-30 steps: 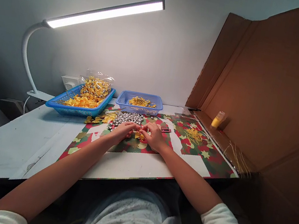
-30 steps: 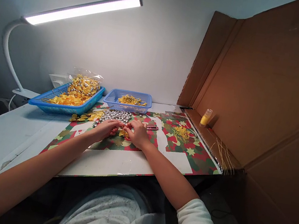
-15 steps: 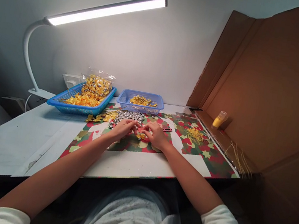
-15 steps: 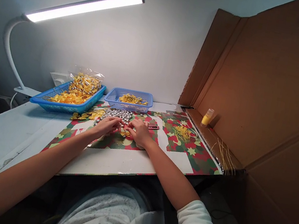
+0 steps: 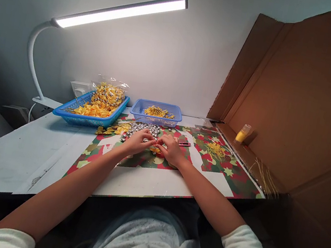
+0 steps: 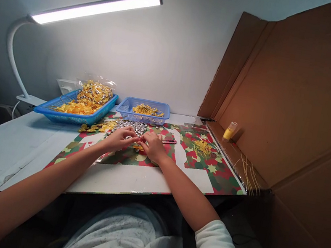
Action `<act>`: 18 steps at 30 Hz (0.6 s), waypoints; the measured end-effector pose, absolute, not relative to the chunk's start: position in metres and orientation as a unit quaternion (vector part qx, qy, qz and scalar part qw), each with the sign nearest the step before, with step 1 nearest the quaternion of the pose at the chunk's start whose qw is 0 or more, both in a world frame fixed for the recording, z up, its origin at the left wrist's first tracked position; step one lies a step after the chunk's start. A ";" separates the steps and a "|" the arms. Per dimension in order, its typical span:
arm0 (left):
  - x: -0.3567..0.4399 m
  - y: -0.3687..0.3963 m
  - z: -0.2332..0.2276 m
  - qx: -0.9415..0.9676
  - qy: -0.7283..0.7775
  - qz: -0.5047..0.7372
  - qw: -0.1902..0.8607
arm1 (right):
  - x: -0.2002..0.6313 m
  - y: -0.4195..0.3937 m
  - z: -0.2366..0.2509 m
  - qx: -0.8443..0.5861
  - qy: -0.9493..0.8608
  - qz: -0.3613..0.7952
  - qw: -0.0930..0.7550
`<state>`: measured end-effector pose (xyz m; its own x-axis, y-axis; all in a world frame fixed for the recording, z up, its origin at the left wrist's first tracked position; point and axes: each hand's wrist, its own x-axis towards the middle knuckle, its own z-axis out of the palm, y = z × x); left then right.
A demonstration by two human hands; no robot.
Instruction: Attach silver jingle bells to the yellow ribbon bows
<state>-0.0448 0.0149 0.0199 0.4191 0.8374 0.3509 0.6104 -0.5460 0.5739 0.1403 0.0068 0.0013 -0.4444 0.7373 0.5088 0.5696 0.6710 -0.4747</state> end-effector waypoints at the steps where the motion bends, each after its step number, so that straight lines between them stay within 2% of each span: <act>1: -0.045 0.015 0.020 0.820 0.441 0.310 0.192 | 0.140 0.007 0.001 -0.387 -0.843 0.116 0.356; 5: -0.045 0.015 0.021 0.814 0.441 0.310 0.215 | 0.139 0.008 0.001 -0.387 -0.845 0.109 0.353; 13: -0.044 0.014 0.021 0.811 0.456 0.318 0.183 | 0.140 0.009 0.001 -0.391 -0.846 0.094 0.350; 18: -0.045 0.015 0.027 0.808 0.436 0.332 0.215 | 0.138 0.009 0.002 -0.387 -0.836 0.119 0.370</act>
